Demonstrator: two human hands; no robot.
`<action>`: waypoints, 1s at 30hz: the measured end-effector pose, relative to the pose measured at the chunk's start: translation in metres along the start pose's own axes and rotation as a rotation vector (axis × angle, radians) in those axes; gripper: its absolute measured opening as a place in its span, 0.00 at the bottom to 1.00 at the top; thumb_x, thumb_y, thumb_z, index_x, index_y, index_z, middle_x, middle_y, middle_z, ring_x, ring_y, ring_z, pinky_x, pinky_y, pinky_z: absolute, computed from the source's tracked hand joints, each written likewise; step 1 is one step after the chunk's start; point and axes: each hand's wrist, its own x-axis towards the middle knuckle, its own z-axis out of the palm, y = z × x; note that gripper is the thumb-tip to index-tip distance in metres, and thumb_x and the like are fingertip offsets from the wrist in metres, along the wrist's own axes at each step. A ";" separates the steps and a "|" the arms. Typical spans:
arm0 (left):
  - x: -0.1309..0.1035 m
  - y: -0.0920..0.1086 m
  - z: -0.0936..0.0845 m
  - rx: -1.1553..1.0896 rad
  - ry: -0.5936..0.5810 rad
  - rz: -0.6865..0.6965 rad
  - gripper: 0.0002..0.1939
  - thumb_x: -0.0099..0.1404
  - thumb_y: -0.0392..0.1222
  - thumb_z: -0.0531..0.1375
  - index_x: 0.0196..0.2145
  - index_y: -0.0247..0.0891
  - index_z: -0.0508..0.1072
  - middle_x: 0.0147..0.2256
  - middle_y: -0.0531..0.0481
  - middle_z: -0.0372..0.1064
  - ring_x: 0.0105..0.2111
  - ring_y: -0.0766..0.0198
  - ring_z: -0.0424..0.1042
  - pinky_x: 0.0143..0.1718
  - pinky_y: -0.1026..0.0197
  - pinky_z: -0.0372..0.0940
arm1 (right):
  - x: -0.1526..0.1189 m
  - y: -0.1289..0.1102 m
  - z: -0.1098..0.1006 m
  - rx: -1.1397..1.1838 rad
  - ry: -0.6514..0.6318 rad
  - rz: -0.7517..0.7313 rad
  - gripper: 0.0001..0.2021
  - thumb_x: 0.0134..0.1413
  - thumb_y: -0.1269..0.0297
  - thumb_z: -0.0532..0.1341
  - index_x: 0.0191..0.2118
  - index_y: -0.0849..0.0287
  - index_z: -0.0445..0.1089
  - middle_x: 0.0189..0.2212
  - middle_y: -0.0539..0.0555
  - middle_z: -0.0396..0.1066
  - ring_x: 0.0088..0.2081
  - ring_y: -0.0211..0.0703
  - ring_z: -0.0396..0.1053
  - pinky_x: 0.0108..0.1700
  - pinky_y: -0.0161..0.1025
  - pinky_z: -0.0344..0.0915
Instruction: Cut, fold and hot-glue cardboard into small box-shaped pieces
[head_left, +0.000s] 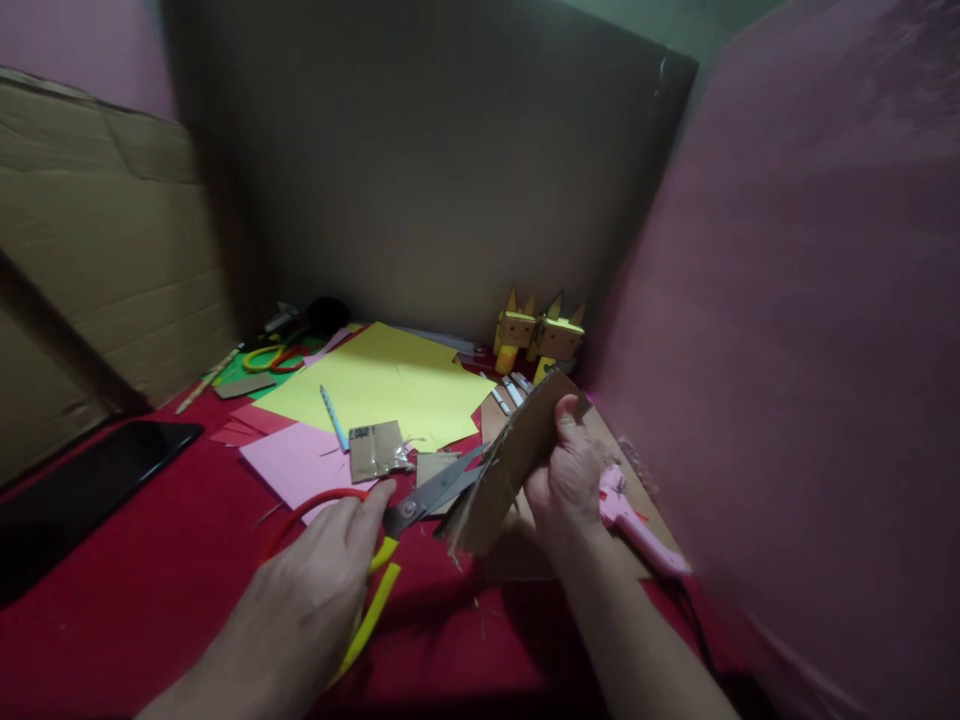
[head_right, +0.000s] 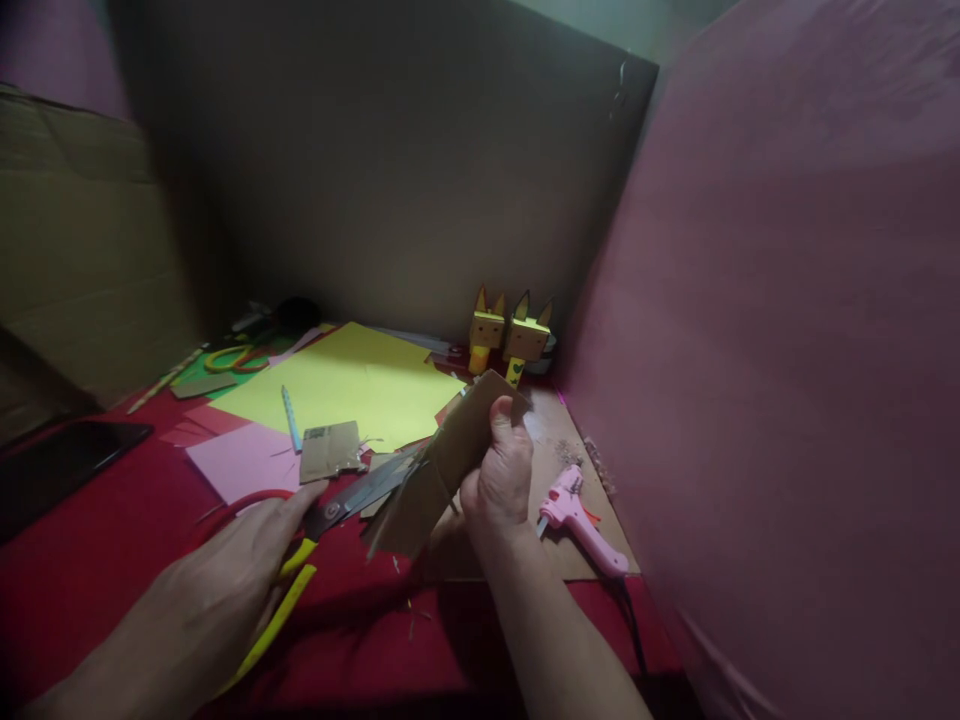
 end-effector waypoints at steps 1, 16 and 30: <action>-0.002 -0.001 0.000 0.012 -0.003 -0.002 0.19 0.67 0.34 0.48 0.55 0.27 0.58 0.33 0.39 0.71 0.29 0.52 0.74 0.22 0.58 0.67 | 0.001 -0.001 0.000 0.013 0.004 -0.001 0.13 0.46 0.57 0.70 0.38 0.56 0.73 0.27 0.46 0.77 0.34 0.37 0.76 0.44 0.36 0.72; 0.018 0.016 0.006 -0.215 -0.097 -0.126 0.24 0.66 0.36 0.47 0.59 0.29 0.57 0.44 0.34 0.72 0.40 0.49 0.76 0.33 0.53 0.72 | -0.009 0.005 0.002 0.036 -0.035 0.010 0.13 0.47 0.57 0.70 0.36 0.58 0.72 0.28 0.45 0.76 0.30 0.35 0.73 0.39 0.35 0.71; 0.031 0.045 -0.002 -0.344 -0.289 -0.274 0.26 0.67 0.36 0.45 0.62 0.32 0.52 0.37 0.40 0.74 0.32 0.53 0.77 0.30 0.57 0.68 | -0.006 0.003 0.003 0.003 0.001 -0.154 0.14 0.45 0.57 0.70 0.38 0.55 0.73 0.28 0.45 0.77 0.30 0.36 0.73 0.36 0.36 0.71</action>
